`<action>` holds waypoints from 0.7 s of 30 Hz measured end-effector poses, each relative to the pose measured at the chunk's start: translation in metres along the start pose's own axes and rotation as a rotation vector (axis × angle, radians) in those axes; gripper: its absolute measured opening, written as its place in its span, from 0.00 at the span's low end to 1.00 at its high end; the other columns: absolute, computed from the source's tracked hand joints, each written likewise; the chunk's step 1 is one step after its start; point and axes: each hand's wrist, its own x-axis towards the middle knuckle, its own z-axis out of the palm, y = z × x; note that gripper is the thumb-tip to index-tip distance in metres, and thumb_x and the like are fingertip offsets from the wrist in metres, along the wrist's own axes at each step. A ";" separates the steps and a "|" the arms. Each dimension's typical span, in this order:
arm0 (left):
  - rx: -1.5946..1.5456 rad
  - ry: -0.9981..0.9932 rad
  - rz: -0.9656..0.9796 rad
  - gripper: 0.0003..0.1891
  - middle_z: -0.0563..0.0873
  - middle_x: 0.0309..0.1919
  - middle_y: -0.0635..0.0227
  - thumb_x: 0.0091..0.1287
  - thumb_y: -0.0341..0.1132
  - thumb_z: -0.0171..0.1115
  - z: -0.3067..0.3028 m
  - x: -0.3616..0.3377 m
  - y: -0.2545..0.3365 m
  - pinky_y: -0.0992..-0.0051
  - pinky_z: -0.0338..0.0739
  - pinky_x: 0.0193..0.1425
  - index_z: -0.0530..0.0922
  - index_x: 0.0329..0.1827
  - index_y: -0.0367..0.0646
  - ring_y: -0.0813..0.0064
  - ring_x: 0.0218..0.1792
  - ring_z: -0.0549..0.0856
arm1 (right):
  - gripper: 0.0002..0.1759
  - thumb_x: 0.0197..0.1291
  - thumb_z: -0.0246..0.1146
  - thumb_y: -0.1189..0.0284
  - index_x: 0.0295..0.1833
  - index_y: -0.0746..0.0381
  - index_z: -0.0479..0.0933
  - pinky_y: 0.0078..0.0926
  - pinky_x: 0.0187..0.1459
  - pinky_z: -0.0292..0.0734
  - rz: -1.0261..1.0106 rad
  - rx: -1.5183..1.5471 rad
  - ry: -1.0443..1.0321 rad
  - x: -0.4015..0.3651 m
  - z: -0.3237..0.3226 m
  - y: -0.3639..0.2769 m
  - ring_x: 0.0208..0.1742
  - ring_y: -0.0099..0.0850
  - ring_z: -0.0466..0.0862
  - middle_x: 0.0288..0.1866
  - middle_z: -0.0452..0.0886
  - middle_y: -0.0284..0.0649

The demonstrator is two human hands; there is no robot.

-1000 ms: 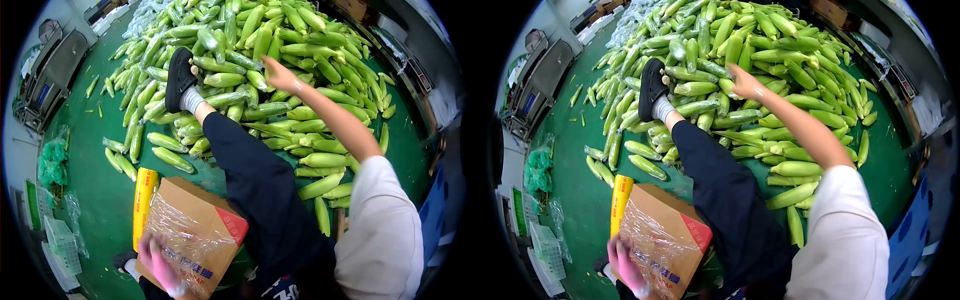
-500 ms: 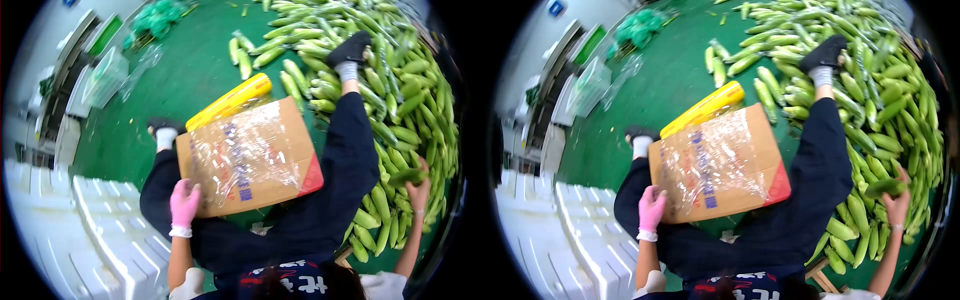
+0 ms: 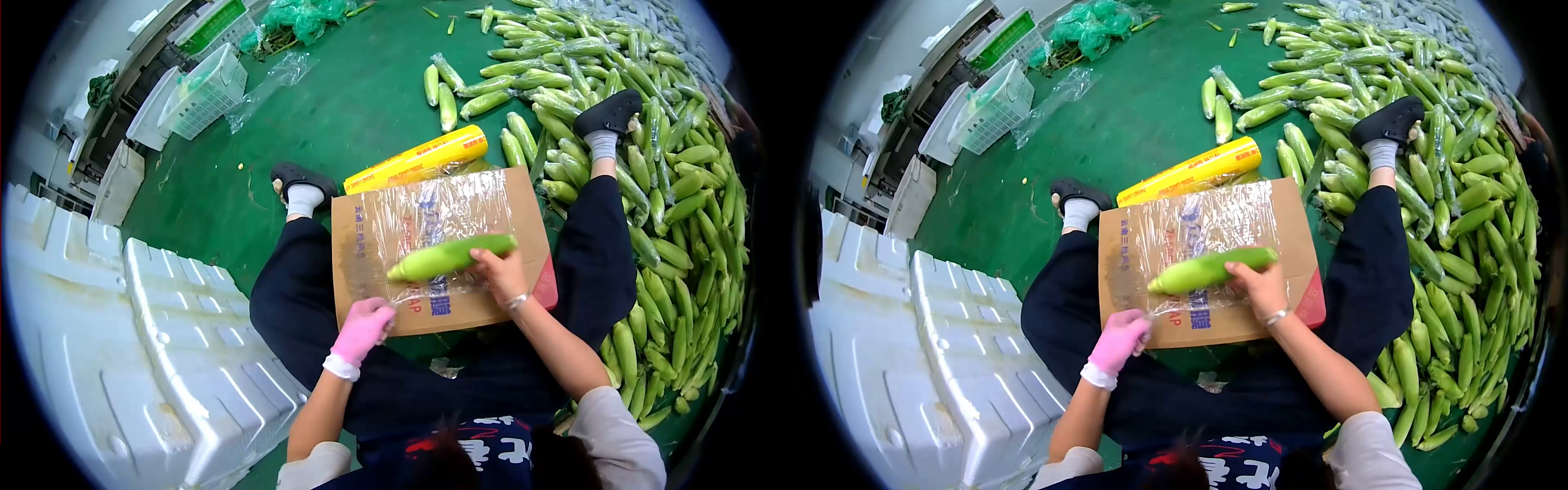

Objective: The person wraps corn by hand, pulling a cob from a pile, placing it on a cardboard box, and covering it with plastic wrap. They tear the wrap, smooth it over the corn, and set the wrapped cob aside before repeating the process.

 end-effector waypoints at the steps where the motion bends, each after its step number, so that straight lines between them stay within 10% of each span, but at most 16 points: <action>1: -0.509 -0.086 -0.143 0.10 0.82 0.29 0.61 0.70 0.35 0.58 -0.005 -0.009 0.007 0.68 0.76 0.31 0.78 0.33 0.37 0.66 0.27 0.82 | 0.20 0.55 0.73 0.78 0.53 0.67 0.77 0.28 0.38 0.86 0.061 -0.013 0.029 -0.012 -0.005 0.000 0.40 0.29 0.85 0.43 0.84 0.40; 5: -1.216 0.366 0.081 0.09 0.79 0.28 0.64 0.71 0.33 0.57 0.027 -0.020 0.010 0.72 0.72 0.35 0.74 0.32 0.38 0.72 0.30 0.78 | 0.17 0.58 0.72 0.75 0.51 0.70 0.78 0.26 0.36 0.86 0.169 -0.086 0.081 -0.030 -0.002 -0.006 0.37 0.29 0.87 0.41 0.85 0.42; 10: -1.221 0.499 0.325 0.10 0.86 0.35 0.53 0.72 0.30 0.58 0.054 -0.010 0.033 0.68 0.82 0.45 0.80 0.41 0.28 0.64 0.35 0.86 | 0.20 0.63 0.70 0.69 0.52 0.72 0.77 0.25 0.32 0.86 0.272 -0.152 0.057 -0.021 -0.004 -0.014 0.32 0.32 0.88 0.41 0.86 0.45; 18: 0.822 0.447 0.793 0.31 0.83 0.51 0.52 0.60 0.47 0.73 0.061 0.041 0.042 0.65 0.74 0.53 0.76 0.63 0.39 0.58 0.50 0.81 | 0.24 0.64 0.71 0.63 0.54 0.73 0.78 0.27 0.37 0.86 0.410 -0.205 0.003 -0.023 -0.010 -0.021 0.37 0.33 0.89 0.43 0.86 0.47; 21: 0.839 0.314 0.803 0.40 0.82 0.46 0.55 0.48 0.51 0.79 0.046 0.058 0.037 0.62 0.75 0.54 0.75 0.62 0.40 0.55 0.49 0.80 | 0.27 0.62 0.71 0.64 0.62 0.65 0.74 0.42 0.61 0.73 -0.137 -0.671 -0.261 -0.055 -0.028 -0.037 0.64 0.39 0.76 0.64 0.75 0.48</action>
